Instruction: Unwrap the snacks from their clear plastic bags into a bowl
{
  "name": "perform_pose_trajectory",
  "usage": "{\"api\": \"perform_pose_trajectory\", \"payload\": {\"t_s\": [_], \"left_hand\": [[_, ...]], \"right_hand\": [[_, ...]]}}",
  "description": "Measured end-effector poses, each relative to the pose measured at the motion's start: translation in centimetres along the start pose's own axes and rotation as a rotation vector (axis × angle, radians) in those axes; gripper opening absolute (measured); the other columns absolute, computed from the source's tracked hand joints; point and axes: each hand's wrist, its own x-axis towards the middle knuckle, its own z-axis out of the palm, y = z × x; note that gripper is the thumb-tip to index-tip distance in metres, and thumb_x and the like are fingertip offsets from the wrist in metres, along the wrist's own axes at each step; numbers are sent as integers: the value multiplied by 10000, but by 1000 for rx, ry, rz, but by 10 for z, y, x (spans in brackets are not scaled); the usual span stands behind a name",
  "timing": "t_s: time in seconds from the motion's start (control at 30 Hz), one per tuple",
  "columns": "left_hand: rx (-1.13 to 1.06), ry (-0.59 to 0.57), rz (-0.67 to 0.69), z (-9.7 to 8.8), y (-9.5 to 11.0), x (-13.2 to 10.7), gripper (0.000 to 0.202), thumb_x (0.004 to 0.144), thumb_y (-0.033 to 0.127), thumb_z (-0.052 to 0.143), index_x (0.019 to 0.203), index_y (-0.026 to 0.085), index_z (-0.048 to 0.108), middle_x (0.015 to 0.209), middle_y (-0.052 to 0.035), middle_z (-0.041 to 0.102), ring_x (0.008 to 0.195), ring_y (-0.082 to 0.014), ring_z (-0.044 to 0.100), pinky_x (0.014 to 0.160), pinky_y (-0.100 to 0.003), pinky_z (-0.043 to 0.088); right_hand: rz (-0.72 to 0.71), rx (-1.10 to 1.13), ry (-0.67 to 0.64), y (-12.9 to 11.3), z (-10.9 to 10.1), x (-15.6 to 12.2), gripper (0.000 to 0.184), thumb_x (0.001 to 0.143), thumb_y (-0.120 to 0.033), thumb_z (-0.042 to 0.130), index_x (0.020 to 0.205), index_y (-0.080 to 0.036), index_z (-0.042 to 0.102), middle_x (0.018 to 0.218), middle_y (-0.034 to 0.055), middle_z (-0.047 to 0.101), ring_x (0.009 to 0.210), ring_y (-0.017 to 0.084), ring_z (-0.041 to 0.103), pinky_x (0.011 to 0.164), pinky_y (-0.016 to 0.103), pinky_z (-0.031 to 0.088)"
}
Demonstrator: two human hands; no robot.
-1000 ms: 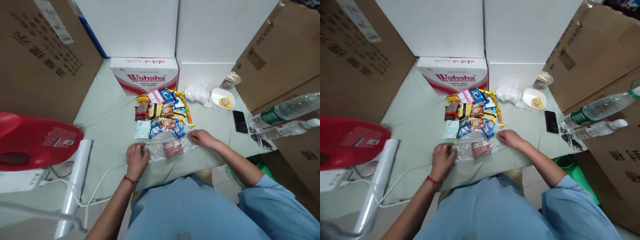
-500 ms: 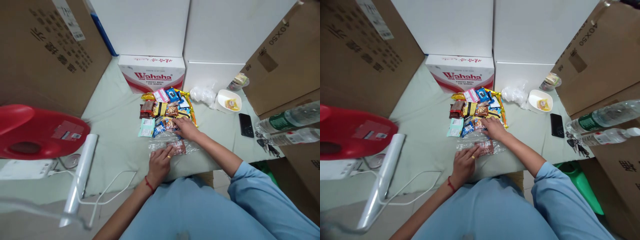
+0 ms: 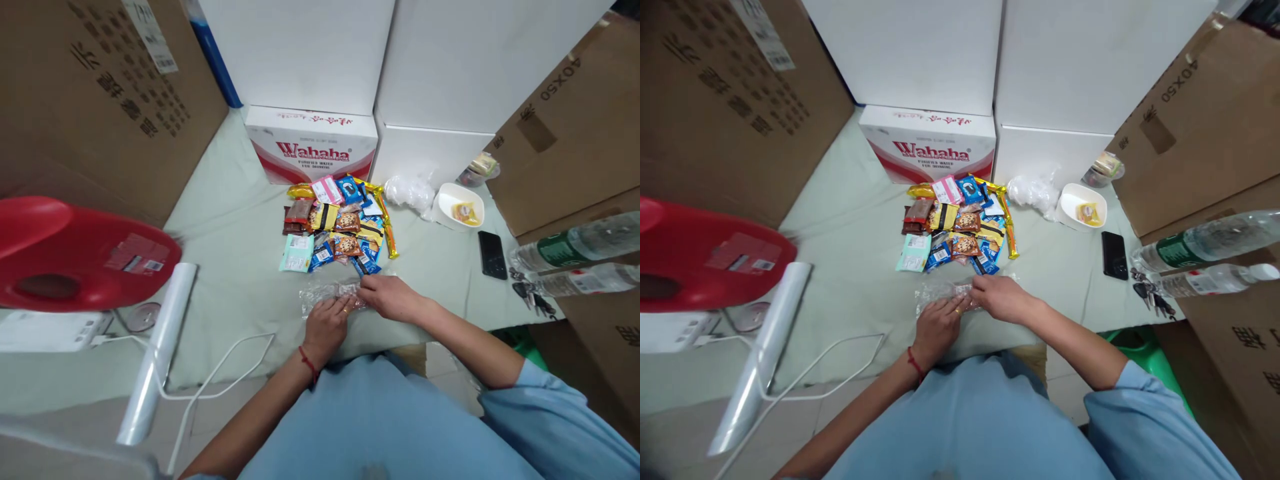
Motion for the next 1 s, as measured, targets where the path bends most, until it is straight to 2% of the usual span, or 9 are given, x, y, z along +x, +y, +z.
{"api": "perform_pose_trajectory", "payload": {"t_s": [0.2,0.33,0.47,0.57,0.63,0.73,0.8,0.9,1.0], "left_hand": [[-411,156,-37,-4,-23,-24,428,912,120,441,1164,263,756,1246,-66,758,1100,-203,700,970,-380,538],[-562,473,-545,-20,-41,-30,379,998,261,343,1028,219,718,1041,-74,751,1018,-203,687,944,-367,552],[-371,444,-809,-29,-48,-3,492,1040,404,267,1235,151,641,1249,-176,668,1235,-287,580,1099,-502,446],[-258,283,-714,-31,-43,6,452,925,528,550,1159,167,686,1468,-215,537,1455,-404,372,1172,-620,327],[-212,188,-618,-32,-37,1,343,849,493,654,1013,198,715,1469,-182,542,1445,-414,387,1148,-602,367],[-401,168,-587,-36,-28,-5,214,856,417,626,857,211,681,1008,-93,711,1004,-273,667,905,-423,547],[-632,153,-587,-37,-20,0,222,868,416,615,890,203,673,801,-27,694,763,-197,665,732,-322,559],[-817,90,-436,-36,-2,19,266,903,337,573,1084,184,695,983,-54,763,880,-190,711,797,-312,574],[-560,12,-215,-33,16,34,311,918,209,503,1131,195,729,1256,-101,727,1154,-234,670,1012,-402,521]], "right_hand": [[47,81,86,-10,50,-11,380,1095,-246,395,1429,-283,572,1136,74,632,1046,223,554,889,324,448],[71,79,112,-17,67,-16,468,1092,-261,405,1536,-390,477,1159,70,608,1044,226,541,905,336,444],[98,37,120,-23,73,-17,468,1081,-249,427,1509,-414,518,1150,82,585,1056,244,518,922,372,438],[126,98,131,-22,72,-14,420,1083,-279,435,1461,-400,573,1127,73,580,1049,238,510,926,367,446],[135,168,132,-21,69,-12,386,1084,-286,436,1413,-380,616,1110,62,581,1030,226,512,926,356,451],[120,262,136,-21,63,-10,362,1077,-265,450,1361,-347,660,1104,63,585,1032,221,515,935,355,456],[104,301,149,-23,60,-12,374,1058,-222,473,1367,-325,657,1152,77,597,1065,228,522,958,370,463],[71,358,212,-22,57,-20,474,989,-129,506,1433,-265,601,1380,115,573,1225,256,516,1057,422,454],[15,468,312,-13,57,-31,510,933,-84,480,1396,-239,628,1418,110,608,1282,257,548,1093,440,461]]}}
